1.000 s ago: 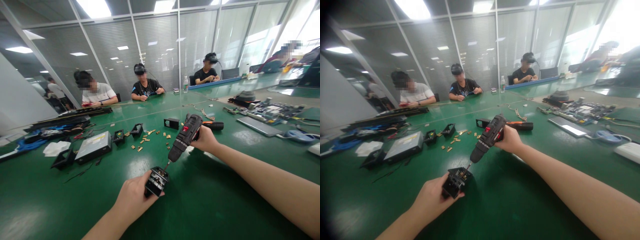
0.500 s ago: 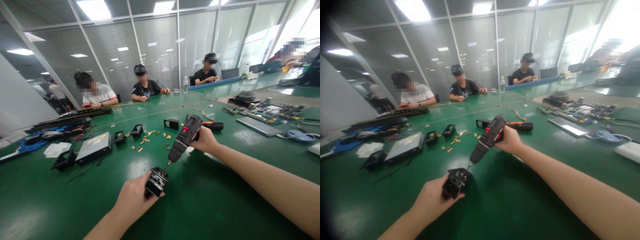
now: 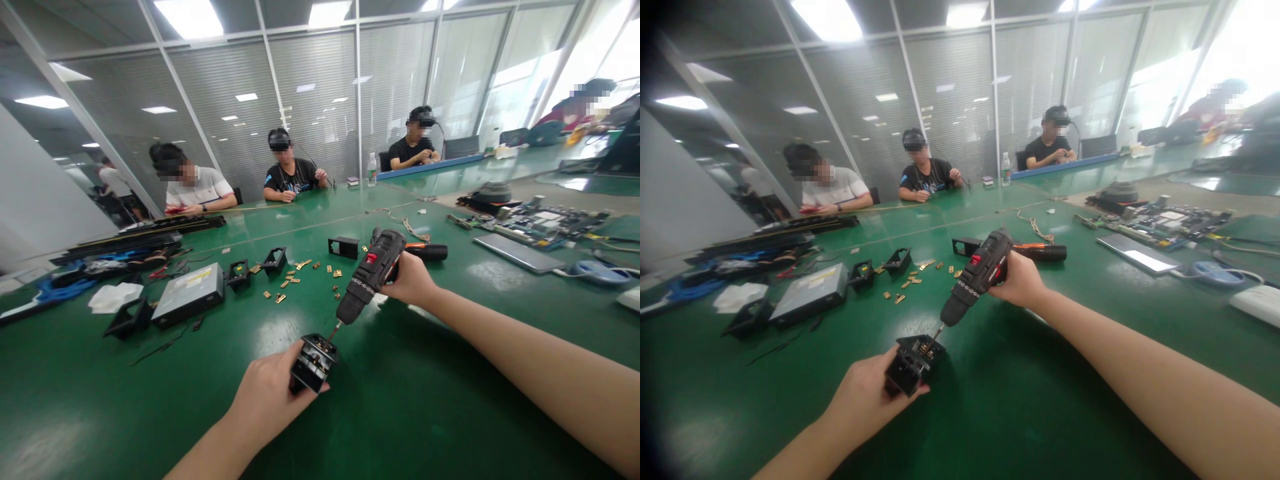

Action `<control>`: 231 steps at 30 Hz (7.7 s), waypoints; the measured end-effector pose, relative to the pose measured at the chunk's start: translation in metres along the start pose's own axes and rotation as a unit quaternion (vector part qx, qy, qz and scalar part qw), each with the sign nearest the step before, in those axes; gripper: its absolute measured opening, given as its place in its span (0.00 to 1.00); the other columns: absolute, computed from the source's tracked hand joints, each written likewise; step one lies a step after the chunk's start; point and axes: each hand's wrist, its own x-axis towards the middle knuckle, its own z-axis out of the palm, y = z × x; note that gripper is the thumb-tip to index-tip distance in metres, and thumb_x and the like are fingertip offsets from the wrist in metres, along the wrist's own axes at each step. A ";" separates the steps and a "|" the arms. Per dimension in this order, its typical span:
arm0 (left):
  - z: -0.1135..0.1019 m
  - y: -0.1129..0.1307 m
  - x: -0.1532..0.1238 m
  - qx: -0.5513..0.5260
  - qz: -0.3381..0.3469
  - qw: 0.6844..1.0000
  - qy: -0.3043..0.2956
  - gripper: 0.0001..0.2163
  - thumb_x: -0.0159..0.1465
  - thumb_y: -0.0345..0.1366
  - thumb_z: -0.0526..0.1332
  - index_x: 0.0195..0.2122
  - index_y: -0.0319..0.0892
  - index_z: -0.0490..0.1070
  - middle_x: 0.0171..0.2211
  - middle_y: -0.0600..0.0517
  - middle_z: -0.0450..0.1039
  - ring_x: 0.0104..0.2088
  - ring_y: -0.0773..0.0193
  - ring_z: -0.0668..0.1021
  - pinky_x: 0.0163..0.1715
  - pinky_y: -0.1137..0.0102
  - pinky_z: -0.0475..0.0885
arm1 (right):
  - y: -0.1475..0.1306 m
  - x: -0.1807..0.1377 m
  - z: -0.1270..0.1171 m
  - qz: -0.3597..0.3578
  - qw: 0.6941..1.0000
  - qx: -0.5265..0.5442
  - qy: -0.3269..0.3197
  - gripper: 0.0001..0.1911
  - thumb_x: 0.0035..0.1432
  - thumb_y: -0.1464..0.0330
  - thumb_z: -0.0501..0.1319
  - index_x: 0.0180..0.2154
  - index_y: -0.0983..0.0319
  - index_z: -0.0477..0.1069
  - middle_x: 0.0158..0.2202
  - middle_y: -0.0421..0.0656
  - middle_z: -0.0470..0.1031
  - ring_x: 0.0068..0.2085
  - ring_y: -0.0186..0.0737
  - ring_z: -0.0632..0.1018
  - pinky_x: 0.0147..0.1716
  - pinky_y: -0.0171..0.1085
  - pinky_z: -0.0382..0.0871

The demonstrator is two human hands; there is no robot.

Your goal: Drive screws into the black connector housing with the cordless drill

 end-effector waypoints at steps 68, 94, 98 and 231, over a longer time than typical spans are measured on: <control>0.002 0.000 0.000 0.014 0.025 0.999 0.018 0.26 0.62 0.52 0.68 0.51 0.36 0.68 0.30 0.46 0.82 0.26 0.53 0.84 0.21 0.65 0.76 | 0.000 -0.001 -0.001 -0.007 1.000 0.023 0.001 0.18 0.42 0.60 0.70 0.33 0.60 0.69 0.33 0.46 0.78 0.33 0.49 0.78 0.33 0.42 0.70; -0.005 0.008 0.003 0.006 0.029 1.000 0.000 0.22 0.60 0.39 0.66 0.54 0.40 0.67 0.33 0.49 0.82 0.28 0.55 0.84 0.24 0.66 0.75 | -0.001 -0.001 -0.003 -0.011 1.000 0.022 0.001 0.18 0.41 0.59 0.70 0.33 0.60 0.70 0.33 0.47 0.79 0.33 0.50 0.79 0.34 0.43 0.70; -0.006 0.008 0.004 -0.005 0.021 1.000 -0.017 0.21 0.60 0.38 0.67 0.53 0.39 0.68 0.33 0.48 0.83 0.29 0.54 0.84 0.23 0.66 0.75 | -0.001 -0.001 -0.003 -0.012 1.000 0.024 0.007 0.19 0.41 0.59 0.71 0.34 0.60 0.70 0.33 0.45 0.79 0.33 0.48 0.78 0.34 0.42 0.71; -0.003 0.006 0.002 -0.008 0.016 1.000 -0.010 0.26 0.58 0.37 0.69 0.56 0.41 0.65 0.33 0.50 0.82 0.29 0.55 0.84 0.25 0.67 0.76 | 0.004 -0.003 -0.001 -0.016 0.999 0.033 0.010 0.19 0.42 0.59 0.72 0.36 0.61 0.73 0.34 0.45 0.79 0.35 0.51 0.80 0.36 0.44 0.72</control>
